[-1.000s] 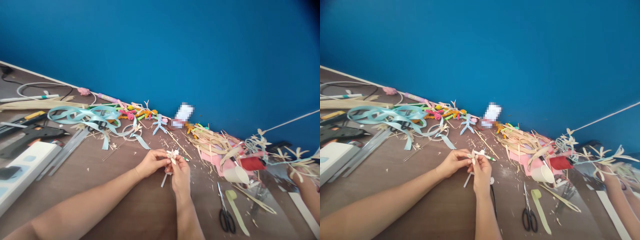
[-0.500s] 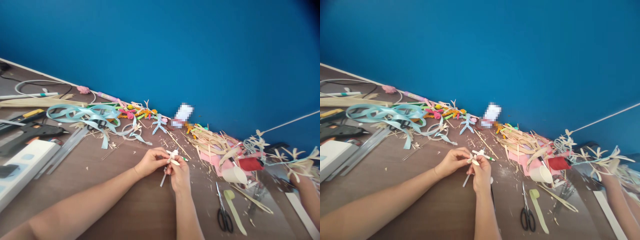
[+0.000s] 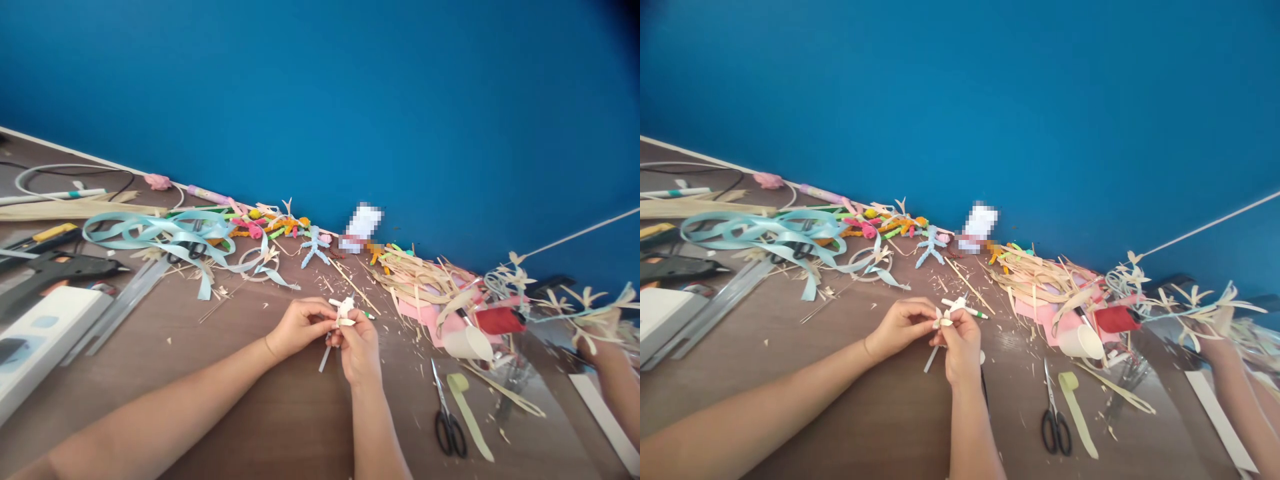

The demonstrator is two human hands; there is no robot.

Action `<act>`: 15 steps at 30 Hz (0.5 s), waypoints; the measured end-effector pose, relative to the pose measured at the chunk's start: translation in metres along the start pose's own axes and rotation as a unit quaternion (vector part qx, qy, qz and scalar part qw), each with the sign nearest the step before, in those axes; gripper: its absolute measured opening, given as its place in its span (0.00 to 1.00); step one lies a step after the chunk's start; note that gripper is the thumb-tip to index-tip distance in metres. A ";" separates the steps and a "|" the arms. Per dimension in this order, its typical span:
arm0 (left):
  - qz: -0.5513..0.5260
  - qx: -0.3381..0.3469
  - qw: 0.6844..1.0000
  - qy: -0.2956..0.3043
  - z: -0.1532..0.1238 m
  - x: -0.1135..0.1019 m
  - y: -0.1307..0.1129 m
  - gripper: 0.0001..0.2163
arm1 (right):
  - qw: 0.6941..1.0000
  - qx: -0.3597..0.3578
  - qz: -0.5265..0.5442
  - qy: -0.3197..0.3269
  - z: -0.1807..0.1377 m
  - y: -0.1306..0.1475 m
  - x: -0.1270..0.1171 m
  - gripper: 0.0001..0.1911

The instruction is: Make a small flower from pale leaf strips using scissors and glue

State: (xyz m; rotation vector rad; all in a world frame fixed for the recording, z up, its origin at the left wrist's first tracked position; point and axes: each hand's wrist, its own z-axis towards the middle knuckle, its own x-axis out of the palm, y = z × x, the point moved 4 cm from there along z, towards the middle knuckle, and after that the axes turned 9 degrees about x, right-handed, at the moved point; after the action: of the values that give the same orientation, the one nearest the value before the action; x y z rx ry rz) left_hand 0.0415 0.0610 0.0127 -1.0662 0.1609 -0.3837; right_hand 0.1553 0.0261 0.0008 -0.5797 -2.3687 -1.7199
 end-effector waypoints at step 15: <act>0.078 0.031 0.996 0.013 -0.001 0.000 -0.005 0.05 | 1.000 -0.010 0.015 0.014 -0.003 0.003 0.006 0.10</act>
State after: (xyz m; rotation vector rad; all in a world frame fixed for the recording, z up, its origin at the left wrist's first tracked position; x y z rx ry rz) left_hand 0.0399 0.0583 0.0169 -0.9801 0.2530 -0.2598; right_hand 0.1509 0.0255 0.0061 -0.5867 -2.3137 -1.7300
